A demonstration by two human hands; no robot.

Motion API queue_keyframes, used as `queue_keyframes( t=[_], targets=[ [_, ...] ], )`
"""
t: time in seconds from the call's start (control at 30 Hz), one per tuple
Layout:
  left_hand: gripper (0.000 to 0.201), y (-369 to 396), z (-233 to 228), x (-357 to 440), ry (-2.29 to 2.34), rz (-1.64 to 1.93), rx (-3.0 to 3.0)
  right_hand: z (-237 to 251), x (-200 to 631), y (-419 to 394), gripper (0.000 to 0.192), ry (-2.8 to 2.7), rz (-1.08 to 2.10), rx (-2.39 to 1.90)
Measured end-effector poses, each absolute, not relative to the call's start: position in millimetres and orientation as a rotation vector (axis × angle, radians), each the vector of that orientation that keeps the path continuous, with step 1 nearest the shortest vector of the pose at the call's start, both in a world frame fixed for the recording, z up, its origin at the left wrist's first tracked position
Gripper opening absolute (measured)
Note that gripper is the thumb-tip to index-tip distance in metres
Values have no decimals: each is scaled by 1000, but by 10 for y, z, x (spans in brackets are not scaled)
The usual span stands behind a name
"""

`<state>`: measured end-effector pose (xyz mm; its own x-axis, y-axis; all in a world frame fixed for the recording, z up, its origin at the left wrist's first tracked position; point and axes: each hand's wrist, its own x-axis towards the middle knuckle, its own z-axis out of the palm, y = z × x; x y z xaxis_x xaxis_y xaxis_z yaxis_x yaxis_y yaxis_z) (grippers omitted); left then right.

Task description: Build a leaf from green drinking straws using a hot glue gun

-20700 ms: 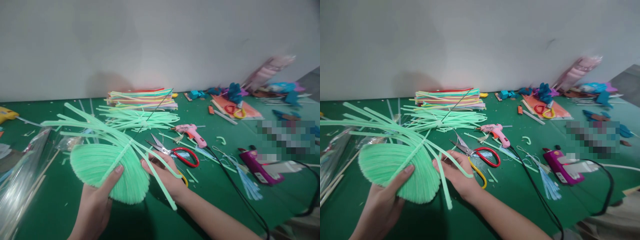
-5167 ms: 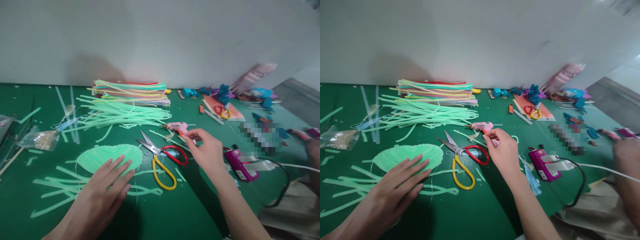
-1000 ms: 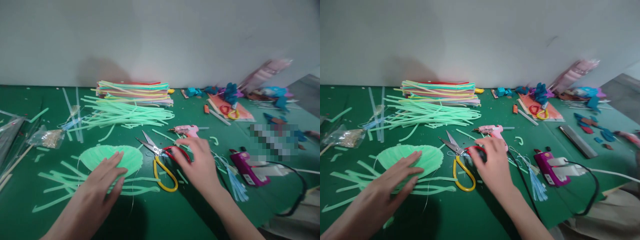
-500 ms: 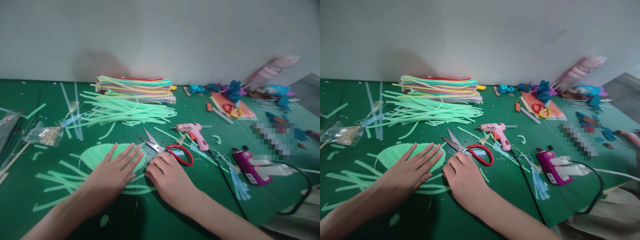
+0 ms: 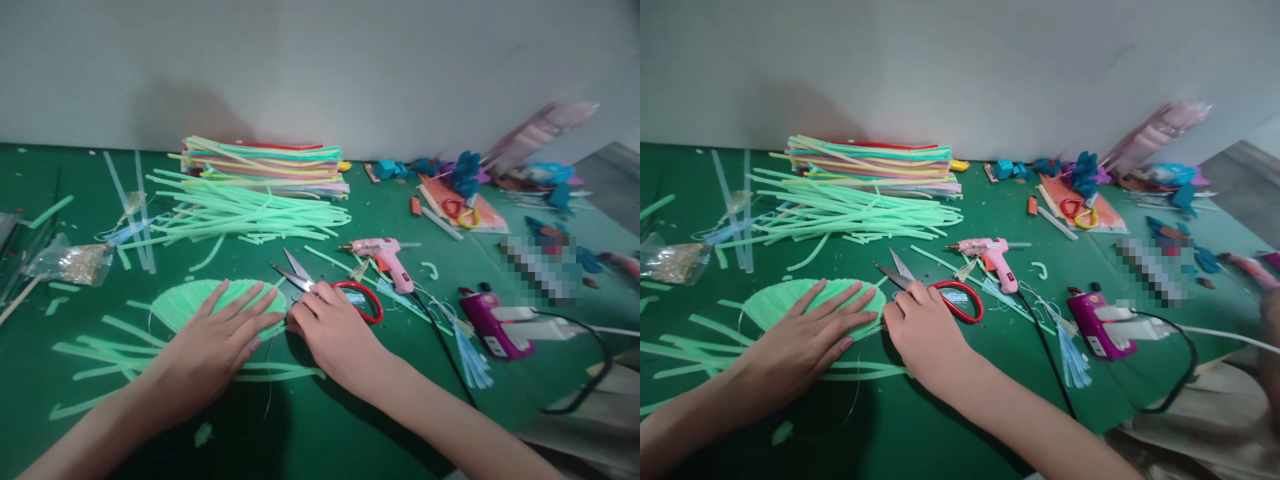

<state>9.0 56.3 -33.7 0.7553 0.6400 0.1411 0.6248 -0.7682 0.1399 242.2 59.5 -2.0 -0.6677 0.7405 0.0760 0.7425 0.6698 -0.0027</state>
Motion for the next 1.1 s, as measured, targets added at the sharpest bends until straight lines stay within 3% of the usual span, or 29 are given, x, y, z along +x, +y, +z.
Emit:
queue_keyframes(
  t=[0.17, 0.37, 1.1],
  targets=[
    [55, 537, -328, 76, 1016, 287, 2834, 3, 2418, 633, 16, -2863, 16, -1227],
    [43, 489, -254, 49, 928, 327, 2797, -5, 2416, 654, 17, -2872, 30, -1224],
    [32, 447, -239, 65, 902, 310, 2832, 117, 2361, 714, 11, -2986, -2, -1181]
  ],
)
